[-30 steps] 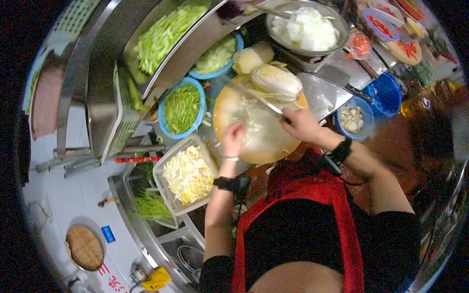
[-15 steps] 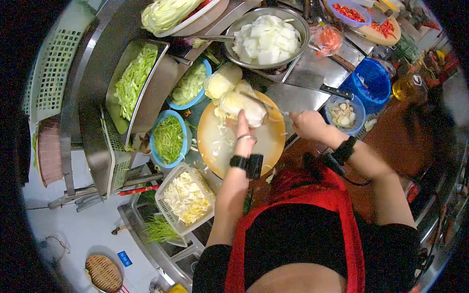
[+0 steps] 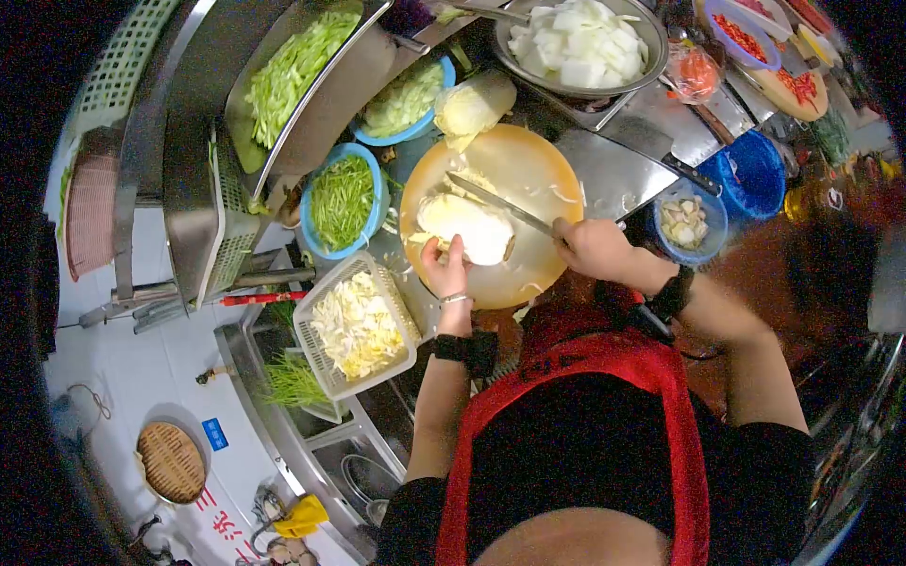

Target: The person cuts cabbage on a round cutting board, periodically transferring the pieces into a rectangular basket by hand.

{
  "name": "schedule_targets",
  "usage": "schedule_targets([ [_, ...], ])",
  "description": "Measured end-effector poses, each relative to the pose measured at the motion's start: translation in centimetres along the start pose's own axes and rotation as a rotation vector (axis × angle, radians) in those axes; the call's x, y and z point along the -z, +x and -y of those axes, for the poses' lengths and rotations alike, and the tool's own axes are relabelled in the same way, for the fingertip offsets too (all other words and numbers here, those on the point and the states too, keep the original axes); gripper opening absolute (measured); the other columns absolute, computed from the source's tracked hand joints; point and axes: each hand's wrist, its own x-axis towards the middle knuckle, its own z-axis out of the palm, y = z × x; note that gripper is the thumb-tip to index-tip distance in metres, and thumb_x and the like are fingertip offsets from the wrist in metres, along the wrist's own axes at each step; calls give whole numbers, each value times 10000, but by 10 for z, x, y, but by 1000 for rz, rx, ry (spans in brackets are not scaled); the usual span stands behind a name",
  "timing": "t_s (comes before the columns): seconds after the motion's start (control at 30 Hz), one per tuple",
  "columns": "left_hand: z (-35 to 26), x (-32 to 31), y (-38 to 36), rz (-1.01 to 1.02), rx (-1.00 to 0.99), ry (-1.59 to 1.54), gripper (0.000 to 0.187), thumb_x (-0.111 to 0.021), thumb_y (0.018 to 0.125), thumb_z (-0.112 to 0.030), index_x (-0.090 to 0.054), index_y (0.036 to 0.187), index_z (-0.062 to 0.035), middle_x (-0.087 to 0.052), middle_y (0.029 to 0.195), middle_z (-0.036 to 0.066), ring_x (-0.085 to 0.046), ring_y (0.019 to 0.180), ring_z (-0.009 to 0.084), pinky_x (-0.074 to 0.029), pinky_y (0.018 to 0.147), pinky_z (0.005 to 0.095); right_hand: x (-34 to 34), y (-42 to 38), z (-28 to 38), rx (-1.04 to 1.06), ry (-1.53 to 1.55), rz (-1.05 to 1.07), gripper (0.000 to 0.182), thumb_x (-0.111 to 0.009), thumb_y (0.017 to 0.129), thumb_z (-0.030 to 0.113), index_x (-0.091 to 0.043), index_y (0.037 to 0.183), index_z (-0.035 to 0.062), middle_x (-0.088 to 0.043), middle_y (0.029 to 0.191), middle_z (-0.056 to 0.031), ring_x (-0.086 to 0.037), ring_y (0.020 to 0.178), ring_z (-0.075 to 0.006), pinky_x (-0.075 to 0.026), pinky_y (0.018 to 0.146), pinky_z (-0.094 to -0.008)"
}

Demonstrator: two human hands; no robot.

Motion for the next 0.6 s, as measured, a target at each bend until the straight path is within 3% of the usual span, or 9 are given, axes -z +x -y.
schedule_targets([
  [0.03, 14, 4, 13, -40, -133, 97, 589, -699, 760, -181, -340, 1206, -44, -357, 1161, 135, -515, 854, 199, -478, 604, 301, 5, 2, 6, 2, -1, 4, 189, -532, 796, 224, -497, 893, 65, -557, 568, -160, -562, 512, -362, -450, 475, -459],
  [0.13, 24, 6, 19, -32, -268, 78, 583, -704, 751, -170, -352, 1190, -20, -364, 1116, 130, -520, 808, 185, -462, 597, 283, 10, 12, 22, 70, 59, -8, 194, -531, 800, 225, -492, 887, 56, -550, 561, -170, -563, 511, -359, -452, 477, -460],
  [0.4, 9, -6, 14, -100, -280, 177, 535, -705, 722, -123, -392, 1139, -3, -395, 1045, 115, -479, 810, 156, -440, 651, 274, 17, 40, 45, 30, -86, 206, 203, -471, 834, 213, -503, 860, 15, -577, 605, -172, -581, 558, -359, -468, 520, -450],
  [0.6, 9, -2, 14, -57, -243, 95, 514, -701, 720, -119, -406, 1126, -4, -419, 1008, 97, -453, 773, 124, -416, 657, 248, 24, 64, 50, 23, -23, 319, 212, -456, 828, 202, -521, 843, 1, -592, 669, -202, -593, 632, -370, -477, 604, -453],
])
